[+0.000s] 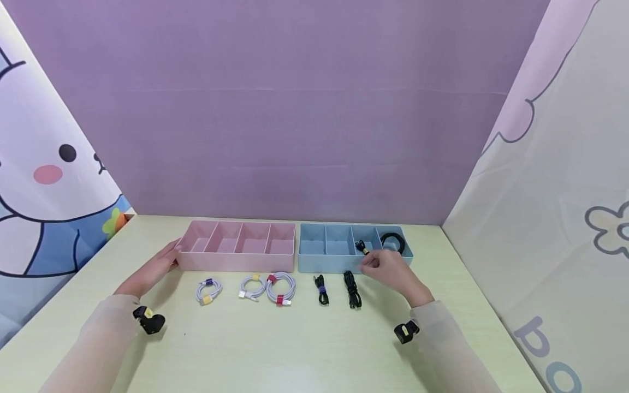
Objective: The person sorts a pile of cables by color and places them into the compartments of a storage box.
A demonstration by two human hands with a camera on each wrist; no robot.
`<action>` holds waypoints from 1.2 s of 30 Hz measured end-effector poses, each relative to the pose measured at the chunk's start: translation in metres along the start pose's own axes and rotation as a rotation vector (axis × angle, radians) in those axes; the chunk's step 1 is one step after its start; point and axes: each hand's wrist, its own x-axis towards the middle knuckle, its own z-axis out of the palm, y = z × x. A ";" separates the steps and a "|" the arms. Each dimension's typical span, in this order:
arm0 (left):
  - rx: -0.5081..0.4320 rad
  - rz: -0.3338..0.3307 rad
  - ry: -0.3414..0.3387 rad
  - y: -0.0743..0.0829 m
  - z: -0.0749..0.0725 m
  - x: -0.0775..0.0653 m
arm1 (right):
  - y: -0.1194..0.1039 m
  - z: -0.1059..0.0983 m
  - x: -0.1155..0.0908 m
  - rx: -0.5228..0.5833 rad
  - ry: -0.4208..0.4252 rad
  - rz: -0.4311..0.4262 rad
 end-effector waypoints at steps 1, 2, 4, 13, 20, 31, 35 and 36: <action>-0.001 -0.002 -0.001 0.000 0.000 0.000 | 0.000 0.002 0.000 0.010 -0.016 0.001; -0.002 -0.004 -0.001 0.000 0.000 0.000 | 0.000 0.003 0.000 0.018 -0.032 0.005; -0.006 -0.005 0.000 0.000 0.000 0.000 | 0.000 0.006 0.000 0.033 -0.061 0.015; 0.003 -0.009 -0.006 -0.001 0.000 0.000 | -0.001 0.017 -0.001 0.030 -0.100 0.041; 0.013 -0.004 -0.004 -0.002 -0.001 0.000 | -0.004 0.021 -0.004 0.046 -0.132 0.059; 0.016 0.008 -0.001 -0.001 -0.001 0.000 | -0.003 0.027 -0.002 0.043 -0.138 0.077; 0.016 0.006 -0.001 -0.002 -0.001 0.000 | -0.004 0.030 -0.001 0.029 -0.132 0.106; 0.015 0.008 -0.001 -0.002 0.000 0.000 | -0.005 0.031 -0.001 0.025 -0.133 0.111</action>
